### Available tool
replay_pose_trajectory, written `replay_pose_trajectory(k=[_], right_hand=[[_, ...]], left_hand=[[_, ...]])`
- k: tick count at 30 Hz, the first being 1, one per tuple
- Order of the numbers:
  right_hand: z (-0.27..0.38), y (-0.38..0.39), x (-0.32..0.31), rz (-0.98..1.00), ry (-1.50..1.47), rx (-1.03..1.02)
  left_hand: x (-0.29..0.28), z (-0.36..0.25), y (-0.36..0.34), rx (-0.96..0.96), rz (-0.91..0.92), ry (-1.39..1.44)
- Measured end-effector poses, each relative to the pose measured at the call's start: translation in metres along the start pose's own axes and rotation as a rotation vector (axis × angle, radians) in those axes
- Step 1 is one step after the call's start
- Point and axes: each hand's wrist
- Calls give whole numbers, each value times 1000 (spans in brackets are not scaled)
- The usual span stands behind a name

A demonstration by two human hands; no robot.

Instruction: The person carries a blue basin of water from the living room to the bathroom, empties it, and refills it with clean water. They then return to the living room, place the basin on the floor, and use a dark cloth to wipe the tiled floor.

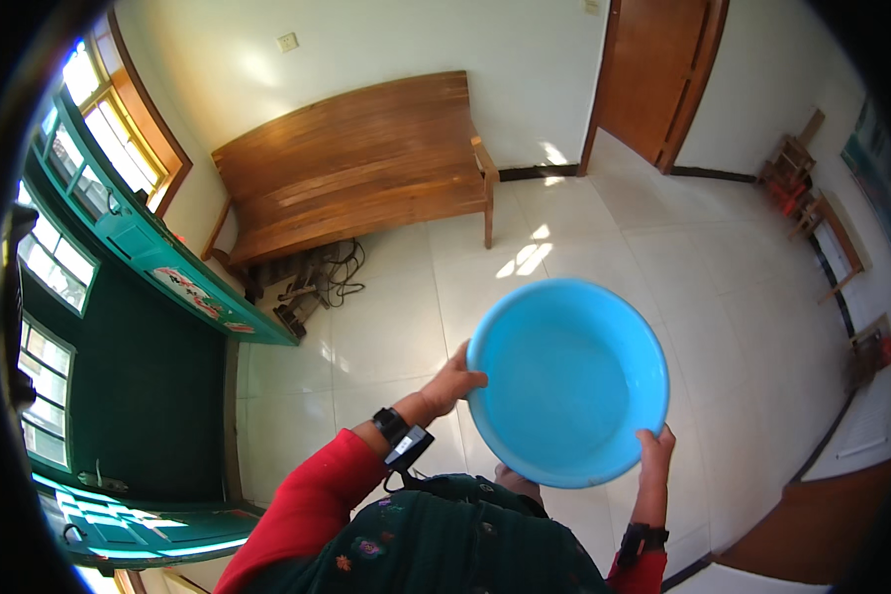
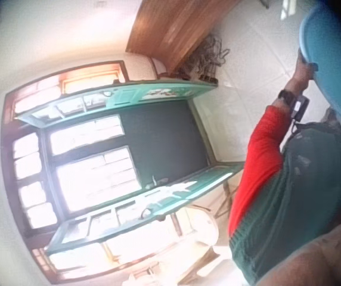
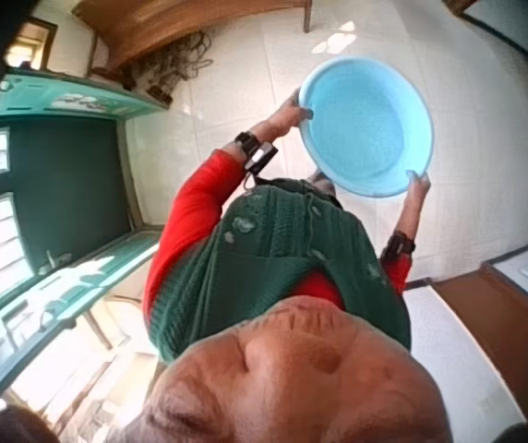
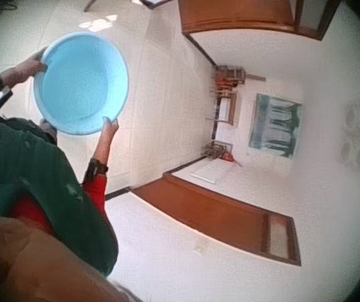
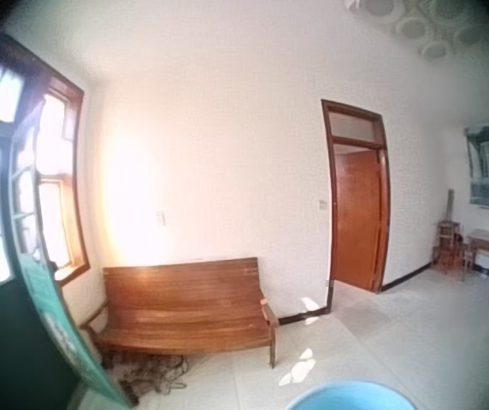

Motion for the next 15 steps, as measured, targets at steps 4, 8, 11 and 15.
replay_pose_trajectory(k=[4,8,11,15], right_hand=[[17,-69,-48,-43,17,-30],[49,-133,-91,-94,6,6],[66,-185,-108,-139,-14,11],[74,-216,-135,-244,-98,-53]], left_hand=[[51,16,-73,-15,40,17],[100,22,-153,-65,84,43],[123,29,-215,28,124,-15],[168,44,-310,-36,324,79]])
Point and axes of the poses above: each hand's wrist, its own y-axis away from the middle knuckle, its own x-axis out of the palm, z = x × y, and after that the axes turned 15 degrees about x, right-handed
